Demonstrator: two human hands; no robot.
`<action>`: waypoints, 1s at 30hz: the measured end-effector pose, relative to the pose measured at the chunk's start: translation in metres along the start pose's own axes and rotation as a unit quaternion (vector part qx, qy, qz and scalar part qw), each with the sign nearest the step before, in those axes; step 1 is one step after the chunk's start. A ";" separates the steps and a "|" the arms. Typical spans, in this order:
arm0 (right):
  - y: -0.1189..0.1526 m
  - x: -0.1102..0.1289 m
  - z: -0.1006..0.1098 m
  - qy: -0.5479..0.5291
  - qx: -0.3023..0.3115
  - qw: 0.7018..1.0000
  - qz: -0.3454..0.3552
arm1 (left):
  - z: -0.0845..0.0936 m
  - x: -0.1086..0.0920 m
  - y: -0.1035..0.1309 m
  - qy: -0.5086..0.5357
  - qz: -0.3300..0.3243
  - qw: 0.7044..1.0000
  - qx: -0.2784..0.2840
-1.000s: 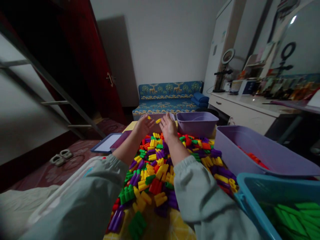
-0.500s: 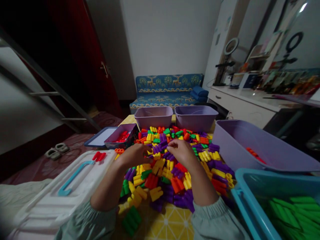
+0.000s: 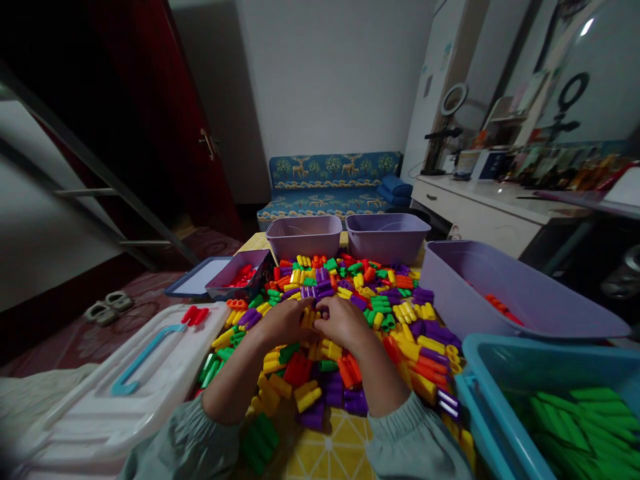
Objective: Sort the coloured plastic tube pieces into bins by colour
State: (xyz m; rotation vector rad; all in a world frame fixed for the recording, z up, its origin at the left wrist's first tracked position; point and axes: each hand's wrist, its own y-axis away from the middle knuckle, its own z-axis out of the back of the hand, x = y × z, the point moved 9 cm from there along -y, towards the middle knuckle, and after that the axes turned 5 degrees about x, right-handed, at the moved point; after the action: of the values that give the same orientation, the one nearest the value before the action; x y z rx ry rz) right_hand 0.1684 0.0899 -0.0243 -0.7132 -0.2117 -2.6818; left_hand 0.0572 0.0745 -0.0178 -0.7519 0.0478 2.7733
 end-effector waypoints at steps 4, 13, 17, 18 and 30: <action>0.000 -0.010 0.015 0.034 -0.080 0.996 -0.036 | 0.006 0.003 -0.002 -0.004 -0.004 1.000 -0.016; -0.001 -0.008 -0.011 0.122 -0.006 0.992 -0.037 | 0.016 -0.016 -0.026 0.021 -0.063 0.987 -0.146; -0.003 -0.010 -0.009 0.122 -0.012 0.992 -0.041 | -0.006 -0.031 -0.041 0.019 -0.125 0.988 -0.091; -0.004 -0.010 -0.009 0.114 -0.013 0.993 -0.033 | -0.009 -0.030 -0.042 0.013 -0.121 0.989 -0.083; -0.002 -0.012 -0.011 0.106 -0.042 0.993 -0.037 | 0.004 0.003 -0.036 0.047 -0.013 0.988 -0.143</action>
State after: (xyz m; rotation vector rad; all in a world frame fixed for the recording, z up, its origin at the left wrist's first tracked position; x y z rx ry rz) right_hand 0.1721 0.0928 -0.0400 -0.4466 -0.0705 -2.8258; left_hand 0.0621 0.1101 -0.0151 -0.9429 -0.3474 2.7497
